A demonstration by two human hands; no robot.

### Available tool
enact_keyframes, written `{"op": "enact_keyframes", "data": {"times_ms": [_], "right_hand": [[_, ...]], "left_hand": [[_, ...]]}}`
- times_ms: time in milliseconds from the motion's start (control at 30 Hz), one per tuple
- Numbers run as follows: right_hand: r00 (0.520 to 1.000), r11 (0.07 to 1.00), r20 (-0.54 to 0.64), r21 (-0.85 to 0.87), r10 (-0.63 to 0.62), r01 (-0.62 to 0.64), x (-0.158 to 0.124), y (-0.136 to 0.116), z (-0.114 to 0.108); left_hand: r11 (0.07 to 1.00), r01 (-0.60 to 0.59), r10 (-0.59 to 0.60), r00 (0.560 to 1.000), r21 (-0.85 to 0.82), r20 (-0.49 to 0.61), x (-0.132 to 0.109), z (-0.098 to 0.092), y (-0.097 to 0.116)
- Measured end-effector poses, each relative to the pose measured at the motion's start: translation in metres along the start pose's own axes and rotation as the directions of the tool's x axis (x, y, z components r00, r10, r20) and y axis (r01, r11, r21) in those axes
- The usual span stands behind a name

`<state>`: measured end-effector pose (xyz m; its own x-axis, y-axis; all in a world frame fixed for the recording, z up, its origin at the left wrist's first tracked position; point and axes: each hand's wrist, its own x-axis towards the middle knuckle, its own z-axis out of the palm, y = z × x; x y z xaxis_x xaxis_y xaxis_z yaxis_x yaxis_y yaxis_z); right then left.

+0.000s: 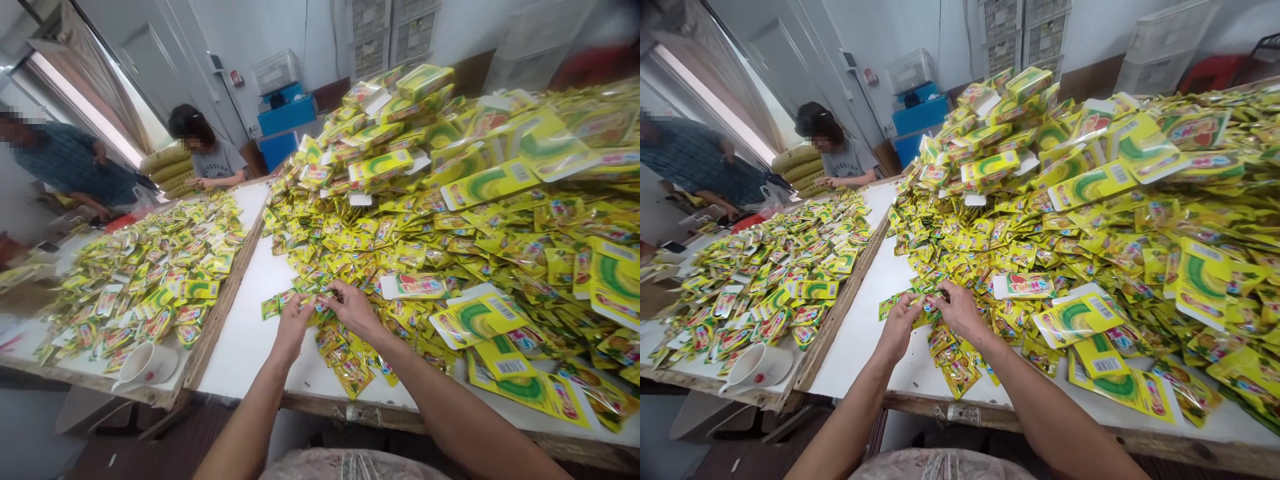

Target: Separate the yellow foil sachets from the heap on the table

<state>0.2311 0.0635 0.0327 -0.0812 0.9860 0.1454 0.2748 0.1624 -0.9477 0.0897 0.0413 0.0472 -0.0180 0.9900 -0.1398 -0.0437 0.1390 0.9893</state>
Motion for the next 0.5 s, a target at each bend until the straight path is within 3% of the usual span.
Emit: {"op": "enact_keyframes", "data": {"times_ms": [200, 367, 433, 500], "right_hand": [[1.000, 0.988, 0.011, 0.150, 0.028, -0.029, 0.001, -0.001, 0.002], [0.992, 0.971, -0.070, 0.221, 0.107, -0.089, 0.004, -0.004, -0.003], [0.988, 0.973, -0.119, 0.220, 0.101, -0.073, 0.006, -0.003, -0.005], [0.989, 0.983, -0.124, 0.175, 0.077, -0.054, 0.008, -0.001, -0.003]], "left_hand": [[0.993, -0.094, 0.102, 0.987, 0.067, -0.128, 0.016, 0.012, -0.008], [0.958, -0.160, 0.194, 0.973, 0.237, -0.125, 0.028, 0.023, 0.016], [0.855, -0.281, 0.376, 0.914, 0.437, -0.149, 0.033, 0.032, 0.035], [0.660, -0.418, 0.575, 0.816, 0.624, -0.061, 0.036, 0.052, 0.054]]}}
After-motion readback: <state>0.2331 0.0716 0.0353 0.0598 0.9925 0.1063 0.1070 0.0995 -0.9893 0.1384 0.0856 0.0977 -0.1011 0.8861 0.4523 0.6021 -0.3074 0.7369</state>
